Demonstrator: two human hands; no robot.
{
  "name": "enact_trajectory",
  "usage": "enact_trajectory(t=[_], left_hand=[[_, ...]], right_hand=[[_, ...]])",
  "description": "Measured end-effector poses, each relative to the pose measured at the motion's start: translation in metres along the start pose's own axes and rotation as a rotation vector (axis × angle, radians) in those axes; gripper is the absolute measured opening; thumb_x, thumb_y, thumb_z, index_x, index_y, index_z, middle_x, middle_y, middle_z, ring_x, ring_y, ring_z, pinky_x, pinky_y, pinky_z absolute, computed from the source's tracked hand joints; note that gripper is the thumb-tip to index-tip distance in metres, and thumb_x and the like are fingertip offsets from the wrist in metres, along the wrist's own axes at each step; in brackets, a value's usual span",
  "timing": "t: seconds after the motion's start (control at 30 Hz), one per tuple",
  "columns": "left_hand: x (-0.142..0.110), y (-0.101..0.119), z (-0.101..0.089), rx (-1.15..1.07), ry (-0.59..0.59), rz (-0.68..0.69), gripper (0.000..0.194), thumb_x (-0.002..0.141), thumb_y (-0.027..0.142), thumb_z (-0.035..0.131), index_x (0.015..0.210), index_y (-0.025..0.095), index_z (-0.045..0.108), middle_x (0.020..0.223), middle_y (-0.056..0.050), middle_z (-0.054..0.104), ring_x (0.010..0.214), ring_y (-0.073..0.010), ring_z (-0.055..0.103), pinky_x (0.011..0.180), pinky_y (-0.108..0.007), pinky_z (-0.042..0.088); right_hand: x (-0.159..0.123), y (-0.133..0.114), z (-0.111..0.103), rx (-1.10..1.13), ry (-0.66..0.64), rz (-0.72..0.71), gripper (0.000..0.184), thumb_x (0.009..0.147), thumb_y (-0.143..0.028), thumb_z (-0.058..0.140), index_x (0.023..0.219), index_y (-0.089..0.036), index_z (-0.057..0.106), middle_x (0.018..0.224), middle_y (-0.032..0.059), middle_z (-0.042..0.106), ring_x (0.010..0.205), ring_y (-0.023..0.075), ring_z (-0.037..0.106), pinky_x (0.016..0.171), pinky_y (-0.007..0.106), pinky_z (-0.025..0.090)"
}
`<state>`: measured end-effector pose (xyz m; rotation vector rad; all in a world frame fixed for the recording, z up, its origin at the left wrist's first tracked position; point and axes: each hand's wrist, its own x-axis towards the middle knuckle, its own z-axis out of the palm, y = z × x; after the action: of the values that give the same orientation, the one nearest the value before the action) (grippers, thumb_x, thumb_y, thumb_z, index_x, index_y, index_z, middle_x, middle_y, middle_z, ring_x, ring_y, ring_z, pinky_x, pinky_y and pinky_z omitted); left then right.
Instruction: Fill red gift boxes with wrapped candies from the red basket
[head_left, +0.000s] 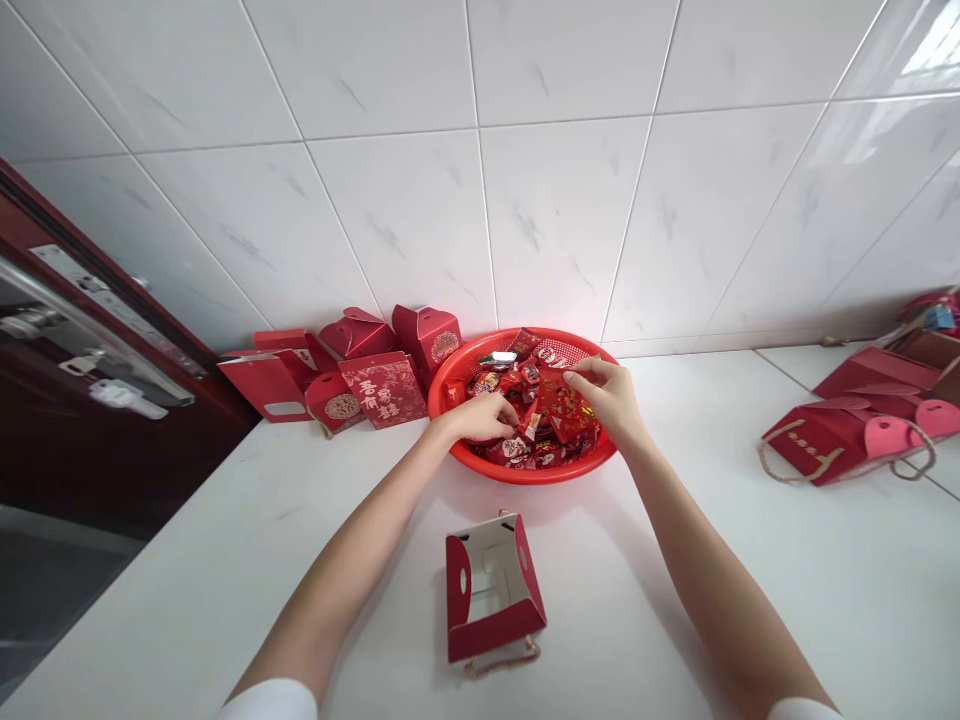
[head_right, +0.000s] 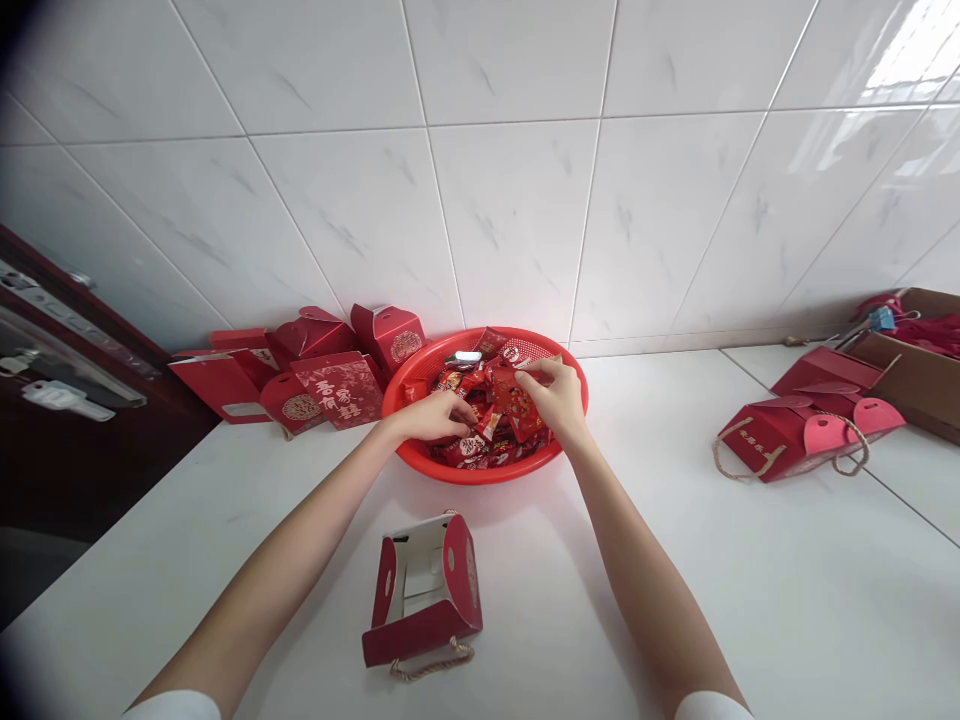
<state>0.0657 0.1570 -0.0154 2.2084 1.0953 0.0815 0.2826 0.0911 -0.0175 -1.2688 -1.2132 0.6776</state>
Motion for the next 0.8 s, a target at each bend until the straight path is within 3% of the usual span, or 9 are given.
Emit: enact_trajectory(t=[0.13, 0.37, 0.8], left_hand=[[0.001, -0.003, -0.001, -0.154, 0.096, 0.048, 0.02, 0.069, 0.019, 0.071, 0.086, 0.019, 0.082, 0.095, -0.004, 0.083, 0.093, -0.0251, 0.075, 0.086, -0.03, 0.054], [0.006, -0.012, 0.001, -0.4, 0.278, 0.081, 0.016, 0.069, 0.025, 0.075, 0.083, 0.018, 0.08, 0.091, -0.006, 0.082, 0.092, -0.0257, 0.075, 0.091, -0.036, 0.056], [0.007, -0.012, -0.001, -0.624, 0.379, 0.055, 0.019, 0.066, 0.032, 0.08, 0.078, 0.018, 0.073, 0.084, -0.005, 0.077, 0.088, -0.0235, 0.071, 0.091, -0.038, 0.051]], right_hand=[[0.0, 0.0, 0.0, -0.013, -0.002, -0.009, 0.023, 0.071, -0.043, 0.071, 0.072, -0.02, 0.071, 0.075, 0.0048, 0.073, 0.071, 0.0216, 0.065, 0.067, 0.034, 0.049], [0.0, 0.001, 0.0, 0.001, 0.023, 0.042, 0.026, 0.072, -0.046, 0.069, 0.071, -0.02, 0.067, 0.071, 0.0037, 0.07, 0.065, 0.0191, 0.06, 0.062, 0.032, 0.046], [0.002, 0.007, 0.001, 0.0, 0.113, 0.1, 0.028, 0.075, -0.049, 0.065, 0.075, -0.022, 0.063, 0.067, 0.0008, 0.06, 0.062, 0.0176, 0.054, 0.056, 0.031, 0.045]])
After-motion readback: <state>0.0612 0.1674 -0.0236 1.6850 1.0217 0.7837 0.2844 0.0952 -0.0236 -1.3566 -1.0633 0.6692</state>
